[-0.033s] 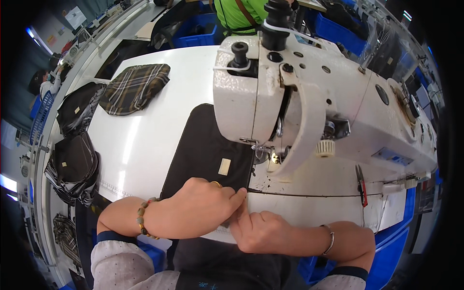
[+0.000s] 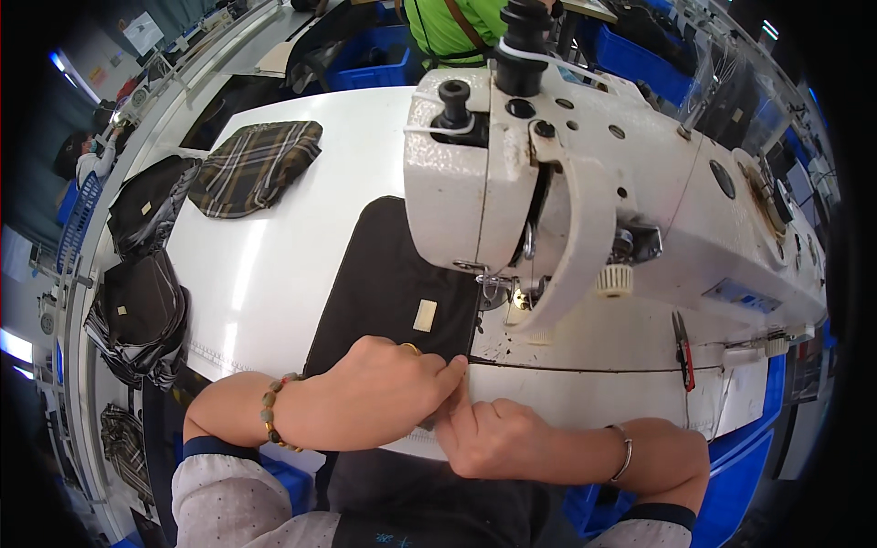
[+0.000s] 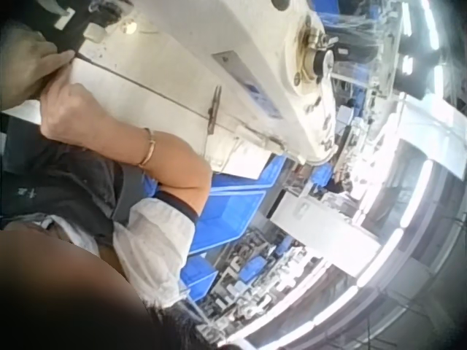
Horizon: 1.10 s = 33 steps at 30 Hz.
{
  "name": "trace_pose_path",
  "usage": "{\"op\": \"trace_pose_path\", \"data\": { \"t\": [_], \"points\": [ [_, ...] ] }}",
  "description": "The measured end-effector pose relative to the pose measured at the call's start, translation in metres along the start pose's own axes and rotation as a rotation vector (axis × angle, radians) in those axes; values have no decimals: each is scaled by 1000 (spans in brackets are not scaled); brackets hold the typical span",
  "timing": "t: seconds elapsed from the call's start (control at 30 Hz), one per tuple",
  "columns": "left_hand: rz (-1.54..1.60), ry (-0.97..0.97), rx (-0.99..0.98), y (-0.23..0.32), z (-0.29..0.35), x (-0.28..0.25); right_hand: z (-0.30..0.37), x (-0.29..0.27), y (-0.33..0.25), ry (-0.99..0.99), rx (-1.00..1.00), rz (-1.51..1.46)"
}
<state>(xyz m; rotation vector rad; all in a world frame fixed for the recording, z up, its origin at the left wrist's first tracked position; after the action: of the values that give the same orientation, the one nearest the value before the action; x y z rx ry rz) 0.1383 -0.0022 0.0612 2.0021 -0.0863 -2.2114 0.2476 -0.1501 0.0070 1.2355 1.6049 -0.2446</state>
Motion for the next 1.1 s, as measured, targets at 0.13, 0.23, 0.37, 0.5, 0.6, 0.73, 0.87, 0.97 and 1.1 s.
{"op": "trace_pose_path", "data": {
  "t": [0.13,0.23,0.37,0.5,0.6,0.73,0.87,0.97,1.1],
  "points": [
    [7,7,0,3,-1,2,0,-2,0,-18,4,-16],
    [9,14,6,2,-1,3,0,-4,1,-39,-3,-12],
    [9,39,6,-1,-6,4,0,-1,5,-44,-6,-27],
    [37,93,-77,-8,-19,6,2,7,15,-54,47,19],
    [71,192,-78,-16,-31,8,5,14,22,-84,85,10],
    [84,234,-92,-27,-42,10,7,20,31,-77,153,-21],
    [78,232,-126,-27,-46,8,7,21,34,-98,172,-39],
    [136,201,-184,-26,-40,1,7,19,36,-106,153,-3],
    [363,147,-258,-31,-25,-13,9,20,40,-69,212,-125]
  ]
}}
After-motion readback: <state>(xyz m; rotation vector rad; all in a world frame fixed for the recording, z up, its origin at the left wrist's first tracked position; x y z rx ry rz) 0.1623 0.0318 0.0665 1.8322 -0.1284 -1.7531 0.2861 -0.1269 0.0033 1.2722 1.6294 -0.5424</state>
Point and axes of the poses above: each hand's wrist, its own z-axis away from the middle knuckle, its own x-axis out of the palm, y = z × x, the point moved 1 cm from there along -z, towards the middle knuckle, and after that the axes turned 11 degrees about -x, right-handed, at the moved point
